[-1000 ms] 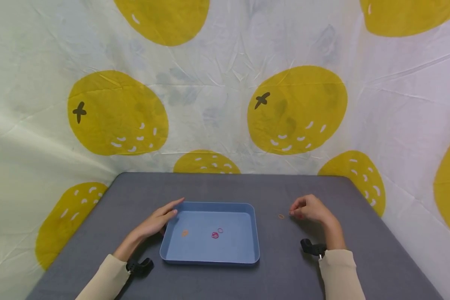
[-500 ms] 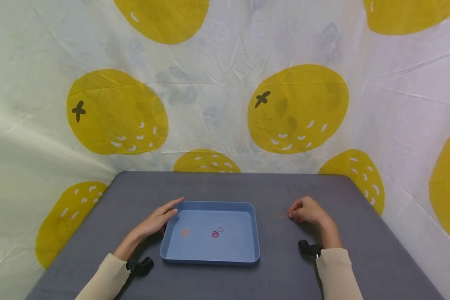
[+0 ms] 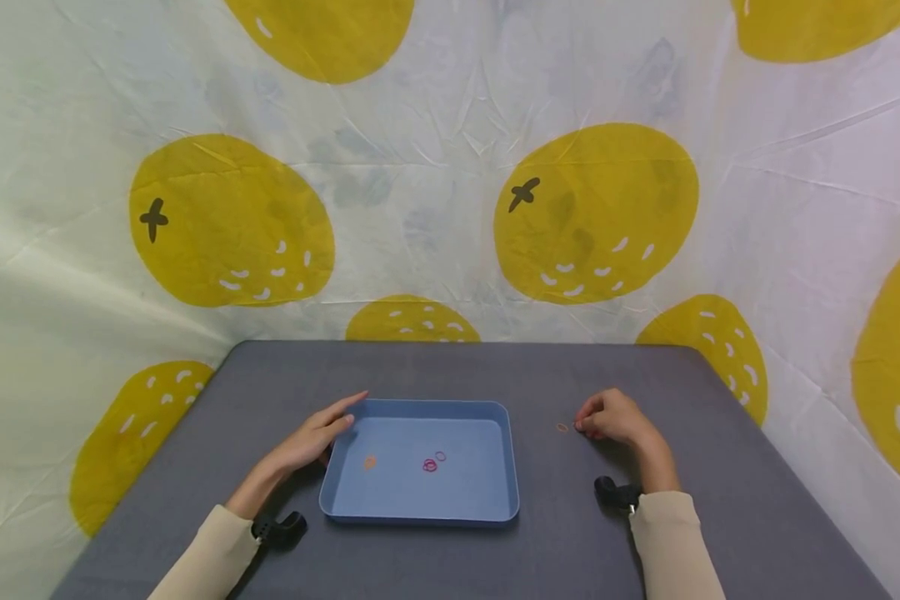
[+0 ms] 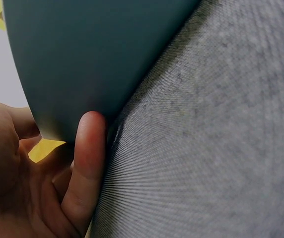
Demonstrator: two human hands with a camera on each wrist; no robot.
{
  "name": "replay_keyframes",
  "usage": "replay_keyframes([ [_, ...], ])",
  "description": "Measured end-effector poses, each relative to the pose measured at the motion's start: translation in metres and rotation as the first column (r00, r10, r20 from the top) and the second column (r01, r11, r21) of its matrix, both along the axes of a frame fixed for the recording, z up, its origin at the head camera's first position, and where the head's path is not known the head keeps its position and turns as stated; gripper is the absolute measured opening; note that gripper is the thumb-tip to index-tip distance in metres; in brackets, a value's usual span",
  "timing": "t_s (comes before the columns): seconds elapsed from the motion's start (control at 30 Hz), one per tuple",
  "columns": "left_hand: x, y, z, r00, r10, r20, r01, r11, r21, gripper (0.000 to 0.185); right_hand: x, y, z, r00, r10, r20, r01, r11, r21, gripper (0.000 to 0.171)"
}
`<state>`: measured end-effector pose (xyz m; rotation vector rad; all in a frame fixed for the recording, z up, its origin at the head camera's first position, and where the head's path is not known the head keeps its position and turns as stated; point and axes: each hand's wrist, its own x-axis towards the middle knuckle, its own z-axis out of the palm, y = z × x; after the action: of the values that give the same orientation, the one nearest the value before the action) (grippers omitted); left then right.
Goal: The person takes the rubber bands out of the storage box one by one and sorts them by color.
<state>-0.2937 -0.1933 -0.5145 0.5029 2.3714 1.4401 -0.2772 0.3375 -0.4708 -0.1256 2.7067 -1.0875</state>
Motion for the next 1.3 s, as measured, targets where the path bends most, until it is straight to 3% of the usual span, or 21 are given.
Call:
replay_keyframes([
  [0.63,-0.001,0.001,0.001,1.000,0.003,0.002,-0.003,1.000,-0.007,0.050,-0.001,0.003,0.002,0.999,0.041,0.000,-0.041,0.999,-0.010,0.017],
  [0.8,-0.001,0.000,0.001,1.000,0.005,0.001,-0.005,1.000,-0.006,0.051,-0.002,0.003,0.004,0.997,0.063,-0.037,-0.065,0.997,-0.048,0.017],
  [1.3,0.000,0.000,0.000,1.000,0.012,0.018,-0.012,1.000,-0.007,0.050,0.003,-0.016,0.039,0.992,0.064,-0.107,-0.084,0.978,-0.192,0.031],
])
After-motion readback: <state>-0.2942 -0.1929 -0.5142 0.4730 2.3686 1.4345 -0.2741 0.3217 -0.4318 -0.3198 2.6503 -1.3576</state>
